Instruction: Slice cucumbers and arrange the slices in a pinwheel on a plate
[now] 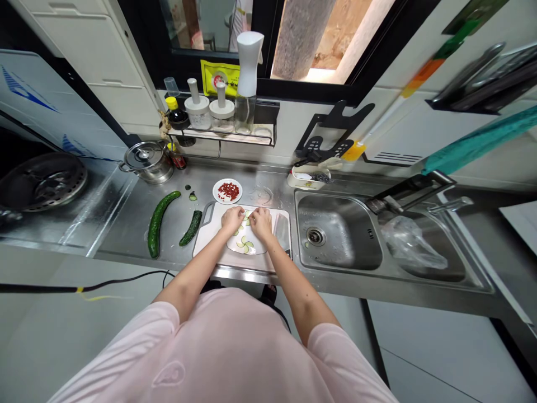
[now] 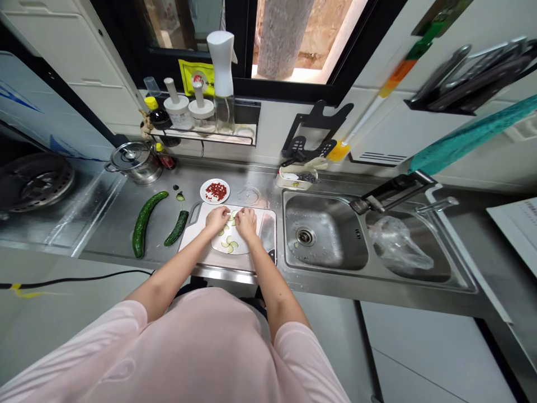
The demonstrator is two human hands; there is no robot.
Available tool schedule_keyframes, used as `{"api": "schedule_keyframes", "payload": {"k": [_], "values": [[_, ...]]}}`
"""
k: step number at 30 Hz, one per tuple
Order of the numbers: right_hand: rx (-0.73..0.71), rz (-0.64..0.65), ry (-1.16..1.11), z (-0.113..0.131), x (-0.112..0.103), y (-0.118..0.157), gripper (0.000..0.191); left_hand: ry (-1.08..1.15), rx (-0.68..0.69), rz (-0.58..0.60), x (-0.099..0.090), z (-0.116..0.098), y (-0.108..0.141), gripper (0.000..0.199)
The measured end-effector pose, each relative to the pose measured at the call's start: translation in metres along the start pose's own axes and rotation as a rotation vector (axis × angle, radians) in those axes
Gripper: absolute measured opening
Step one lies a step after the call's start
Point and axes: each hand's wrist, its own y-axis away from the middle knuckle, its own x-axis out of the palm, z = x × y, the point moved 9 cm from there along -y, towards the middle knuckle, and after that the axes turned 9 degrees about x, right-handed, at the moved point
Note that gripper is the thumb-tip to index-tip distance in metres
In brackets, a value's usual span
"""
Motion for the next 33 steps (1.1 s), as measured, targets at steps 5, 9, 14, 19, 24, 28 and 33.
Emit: {"api": "schedule_keyframes", "payload": {"k": [5, 9, 14, 19, 24, 28, 33], "values": [[-0.017, 0.011, 0.023, 0.001, 0.004, 0.0, 0.019, -0.039, -0.011, 0.031, 0.007, -0.001, -0.002, 0.018], [-0.019, 0.006, 0.038, 0.002, 0.006, -0.001, 0.02, -0.072, 0.0, 0.033, 0.01, -0.004, -0.004, 0.018], [-0.02, 0.014, 0.067, 0.002, 0.009, -0.001, 0.02, -0.111, 0.009, 0.043, 0.014, -0.006, -0.006, 0.018], [-0.017, 0.013, 0.076, 0.002, 0.008, -0.002, 0.02, -0.135, 0.015, 0.034, 0.015, -0.007, -0.007, 0.017], [-0.006, -0.006, 0.055, 0.0, 0.006, -0.002, 0.017, -0.141, 0.003, 0.046, 0.015, -0.007, -0.007, 0.019], [0.008, -0.018, 0.039, -0.003, 0.004, -0.002, 0.016, -0.14, 0.0, 0.053, 0.015, -0.007, -0.007, 0.019], [0.017, -0.014, 0.042, -0.004, 0.005, -0.003, 0.016, -0.145, 0.006, 0.043, 0.015, -0.006, -0.007, 0.018]]}}
